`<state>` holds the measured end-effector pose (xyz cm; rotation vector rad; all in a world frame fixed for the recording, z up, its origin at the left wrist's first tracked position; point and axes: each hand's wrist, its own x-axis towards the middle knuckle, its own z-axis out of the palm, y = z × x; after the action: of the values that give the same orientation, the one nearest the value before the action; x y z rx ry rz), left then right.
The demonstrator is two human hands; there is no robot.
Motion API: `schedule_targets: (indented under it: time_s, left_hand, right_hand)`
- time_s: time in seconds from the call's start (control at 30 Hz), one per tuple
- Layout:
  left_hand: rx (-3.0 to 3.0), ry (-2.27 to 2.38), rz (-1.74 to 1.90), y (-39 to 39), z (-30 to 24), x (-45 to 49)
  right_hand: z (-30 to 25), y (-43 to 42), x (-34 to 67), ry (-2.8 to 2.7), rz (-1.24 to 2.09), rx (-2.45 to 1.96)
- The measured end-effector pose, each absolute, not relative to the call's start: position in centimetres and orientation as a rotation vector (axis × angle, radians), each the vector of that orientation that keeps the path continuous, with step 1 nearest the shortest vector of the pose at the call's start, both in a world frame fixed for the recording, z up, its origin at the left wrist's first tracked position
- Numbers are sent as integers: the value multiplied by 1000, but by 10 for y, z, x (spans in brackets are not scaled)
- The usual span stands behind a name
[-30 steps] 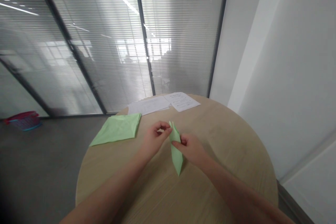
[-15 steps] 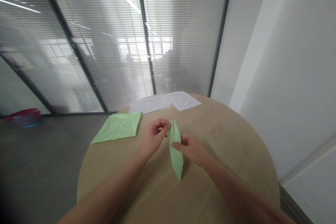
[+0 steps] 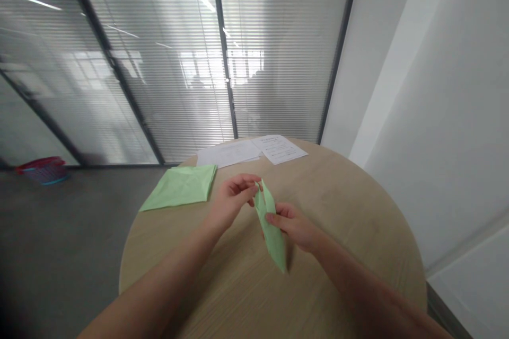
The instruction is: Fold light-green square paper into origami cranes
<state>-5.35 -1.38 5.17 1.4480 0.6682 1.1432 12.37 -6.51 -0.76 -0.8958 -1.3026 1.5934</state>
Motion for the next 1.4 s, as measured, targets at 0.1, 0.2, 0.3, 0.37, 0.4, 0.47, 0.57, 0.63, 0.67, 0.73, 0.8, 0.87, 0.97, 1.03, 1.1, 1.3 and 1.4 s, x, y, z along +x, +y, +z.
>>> schedule_targets:
  time_s: [0.1,0.2,0.3,0.37,0.4,0.47,0.57,0.63,0.67,0.73,0.8,0.87,0.97,1.03,1.1,1.3,1.4]
  left_hand:
    - [1439,680,1133,-14,53,-53]
    - [1435,683,1117,-13,54,-54]
    - [1433,688,1107,-12,54,-54]
    - [1438,695,1109,-10,53,-55]
    - [1445,698,1110,-10,53,-55]
    - [1467,696,1113,-10,53,-56]
    - [1522,697,1101,-10,53,-57]
    - [1571,695,1084,-9,54,-59]
    - [1594,685,1072,-9,54,-60]
    - [1629,656,1044,-8,55,-63]
    - [1643,632,1013,-5,54,-66]
    - [1640,629,994,-3,53,-67]
    - [1619,639,985,0,52,-68]
    - [1609,642,978,1,51,-68]
    - [1602,637,975,1,51,-68]
    - [1588,626,937,1,52,-70]
    - [1613,624,915,3,51,-71]
  right_hand:
    - [-8,-65,125,-1293,1614,-897]
    - [-8,-64,128,-1301,1607,-914]
    - [-7,-64,130,-1352,1575,-919]
    - [-6,-63,132,-1385,1566,-924]
    - [-6,-63,133,-1399,1569,-929]
    - [-4,-64,134,-1411,1579,-946]
    - [-3,-64,134,-1399,1586,-977]
    - [-1,-65,135,-1393,1582,-994]
    - [-1,-65,135,-1392,1575,-1001]
    - [1,-65,135,-1395,1556,-1018]
    - [2,-66,136,-1402,1537,-1042]
    - [4,-66,137,-1412,1523,-1059]
    - [5,-66,137,-1427,1514,-1068]
    - [5,-66,137,-1431,1518,-1078]
    - [6,-67,137,-1428,1524,-1081]
    - [5,-67,138,-1456,1523,-1047]
    - [4,-66,139,-1467,1529,-1035]
